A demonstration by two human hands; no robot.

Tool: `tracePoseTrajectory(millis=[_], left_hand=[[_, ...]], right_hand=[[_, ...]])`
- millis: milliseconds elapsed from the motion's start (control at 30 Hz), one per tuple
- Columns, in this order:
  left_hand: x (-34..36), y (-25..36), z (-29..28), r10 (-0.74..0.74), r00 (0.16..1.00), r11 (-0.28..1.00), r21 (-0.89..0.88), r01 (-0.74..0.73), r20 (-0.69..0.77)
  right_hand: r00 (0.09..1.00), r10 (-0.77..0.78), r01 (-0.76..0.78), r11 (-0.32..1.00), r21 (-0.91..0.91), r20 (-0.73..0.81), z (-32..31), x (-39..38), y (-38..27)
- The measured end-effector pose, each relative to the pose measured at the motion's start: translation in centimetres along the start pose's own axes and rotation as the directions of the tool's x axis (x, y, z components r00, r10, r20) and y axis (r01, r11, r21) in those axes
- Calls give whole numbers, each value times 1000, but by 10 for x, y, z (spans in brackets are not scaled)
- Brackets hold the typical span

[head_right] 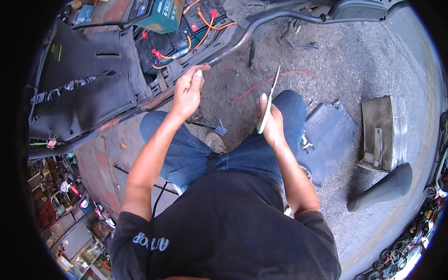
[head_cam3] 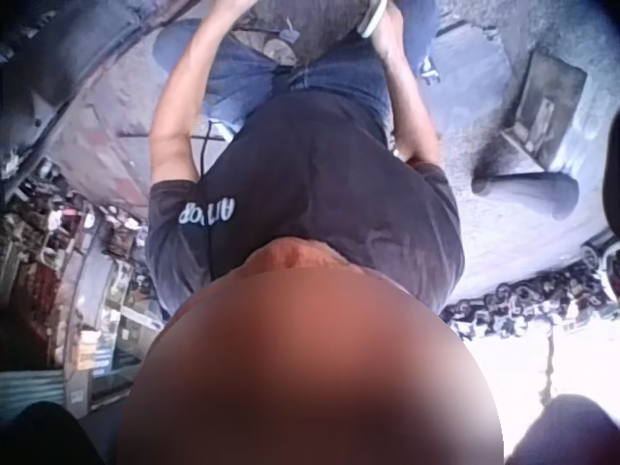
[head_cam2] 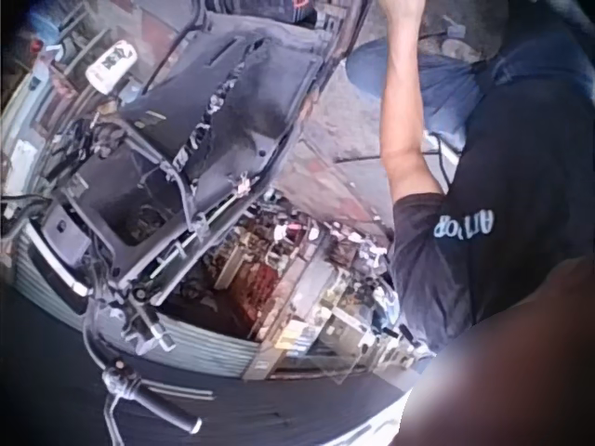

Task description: The person kneels beside a scooter and uses scissors to strip the insulation from an orange wire. They then use a cordless drill to tighten a terminal on the battery and connect the stripped wire to the battery terminal.

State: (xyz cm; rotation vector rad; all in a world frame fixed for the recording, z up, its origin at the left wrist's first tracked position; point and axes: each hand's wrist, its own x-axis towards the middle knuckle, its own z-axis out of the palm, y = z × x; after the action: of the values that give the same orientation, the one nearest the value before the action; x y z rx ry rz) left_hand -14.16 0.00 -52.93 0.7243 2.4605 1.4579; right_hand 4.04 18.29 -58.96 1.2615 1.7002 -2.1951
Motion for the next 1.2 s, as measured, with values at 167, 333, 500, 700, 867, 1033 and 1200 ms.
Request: tracePoseTrajectory(millis=[167, 333, 500, 700, 867, 1033, 1200], left_hand=[[54, 21, 7, 29, 993, 1000, 1, -30, 115], [127, 35, 29, 658, 747, 621, 492, -610, 97], [178, 33, 47, 736, 586, 256, 662, -704, 340], [195, 9, 50, 721, 586, 256, 644, -721, 370], [183, -6, 25, 763, 641, 482, 591, -647, 81], [173, -14, -7, 559, 795, 600, 547, -584, 236], [171, -14, 1, 483, 786, 584, 526, -618, 386]], right_hand=[[998, 32, -34, 998, 49, 46, 3, -9, 9], [999, 7, -9, 999, 43, 42, 2, -20, 16], [1000, -20, 20, 1000, 6, 23, -1, -32, 20], [999, 31, -32, 999, 39, 24, -11, -44, 25], [1000, 18, -18, 1000, 3, 11, -17, -40, 27], [999, -17, 19, 999, -44, 42, -12, -31, 27], [999, -14, 16, 999, -39, 46, -4, -34, 21]])
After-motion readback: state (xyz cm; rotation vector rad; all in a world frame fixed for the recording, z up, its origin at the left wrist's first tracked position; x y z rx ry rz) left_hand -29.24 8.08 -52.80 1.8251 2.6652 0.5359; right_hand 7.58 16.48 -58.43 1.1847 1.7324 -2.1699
